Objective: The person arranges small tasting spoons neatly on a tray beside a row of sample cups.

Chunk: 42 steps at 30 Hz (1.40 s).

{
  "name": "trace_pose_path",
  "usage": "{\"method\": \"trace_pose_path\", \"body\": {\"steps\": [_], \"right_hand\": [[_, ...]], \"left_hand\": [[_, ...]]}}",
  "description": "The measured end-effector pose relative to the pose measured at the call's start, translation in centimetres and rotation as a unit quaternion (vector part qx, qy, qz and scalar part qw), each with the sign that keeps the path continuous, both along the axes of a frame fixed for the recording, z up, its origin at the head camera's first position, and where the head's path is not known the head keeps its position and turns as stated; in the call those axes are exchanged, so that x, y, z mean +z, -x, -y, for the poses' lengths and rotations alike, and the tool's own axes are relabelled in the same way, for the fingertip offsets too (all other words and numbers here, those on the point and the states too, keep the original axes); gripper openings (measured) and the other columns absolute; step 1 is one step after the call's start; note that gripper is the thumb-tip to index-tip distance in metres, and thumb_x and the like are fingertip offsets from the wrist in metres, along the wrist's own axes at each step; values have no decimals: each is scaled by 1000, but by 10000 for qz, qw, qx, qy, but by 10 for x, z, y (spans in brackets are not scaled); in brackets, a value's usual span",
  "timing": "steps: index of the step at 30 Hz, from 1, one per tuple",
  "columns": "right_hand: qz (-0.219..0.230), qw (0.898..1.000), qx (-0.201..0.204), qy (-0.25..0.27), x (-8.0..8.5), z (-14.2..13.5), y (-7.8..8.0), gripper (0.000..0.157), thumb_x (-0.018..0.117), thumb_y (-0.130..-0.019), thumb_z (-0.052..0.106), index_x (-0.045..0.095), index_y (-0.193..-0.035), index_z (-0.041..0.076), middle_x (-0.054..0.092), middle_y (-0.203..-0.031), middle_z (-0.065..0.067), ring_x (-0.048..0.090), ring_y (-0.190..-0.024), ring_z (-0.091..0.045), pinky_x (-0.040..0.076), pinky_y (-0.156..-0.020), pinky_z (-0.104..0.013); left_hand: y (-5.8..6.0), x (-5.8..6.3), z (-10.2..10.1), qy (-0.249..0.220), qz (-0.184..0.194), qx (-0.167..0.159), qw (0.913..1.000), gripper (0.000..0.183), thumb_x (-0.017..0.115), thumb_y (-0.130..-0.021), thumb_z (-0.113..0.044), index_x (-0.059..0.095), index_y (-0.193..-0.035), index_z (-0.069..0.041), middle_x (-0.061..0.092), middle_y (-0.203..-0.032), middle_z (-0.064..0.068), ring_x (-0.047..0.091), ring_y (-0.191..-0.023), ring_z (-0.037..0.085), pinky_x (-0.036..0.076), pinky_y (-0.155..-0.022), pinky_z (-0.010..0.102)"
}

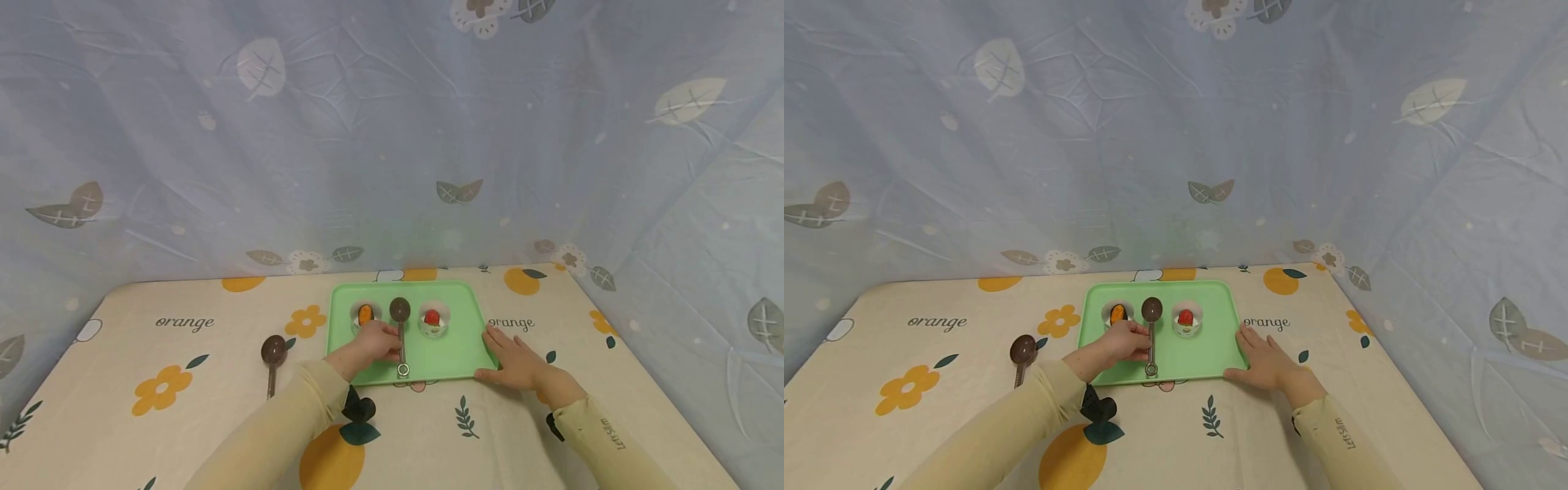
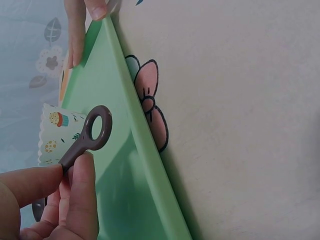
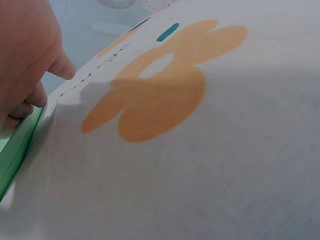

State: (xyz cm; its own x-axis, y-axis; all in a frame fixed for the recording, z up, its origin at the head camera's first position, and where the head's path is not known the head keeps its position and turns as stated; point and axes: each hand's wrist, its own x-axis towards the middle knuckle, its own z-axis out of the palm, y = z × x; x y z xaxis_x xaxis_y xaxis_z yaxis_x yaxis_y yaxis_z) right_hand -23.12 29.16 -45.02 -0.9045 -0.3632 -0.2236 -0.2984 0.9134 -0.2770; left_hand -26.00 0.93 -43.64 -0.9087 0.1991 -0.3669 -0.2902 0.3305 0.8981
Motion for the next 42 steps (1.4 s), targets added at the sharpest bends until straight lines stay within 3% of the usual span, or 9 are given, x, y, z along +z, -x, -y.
{"method": "trace_pose_path", "body": {"steps": [35, 42], "right_hand": [[-28, 10000, 33, -52, -5, -2, 1, 91, 52, -87, 57, 20, -146, -5, 13, -155, -21, 15, -143, -37, 12, -115, -58], [-14, 10000, -1, -29, -5, -3, 2, 92, 52, -87, 58, 20, -146, -5, 13, -155, -21, 15, -143, -37, 12, -115, -58]], "left_hand": [[-2, -11, -2, 260, -67, 103, 9996, 28, 55, -88, 4, 51, -114, 12, 57, -95, 18, 56, -60, 11, 57, -62, 26], [-1, -13, -1, 352, -260, 88, 9990, 26, 57, -86, 5, 53, -111, 13, 59, -95, 22, 58, -59, 13, 58, -60, 28]]}}
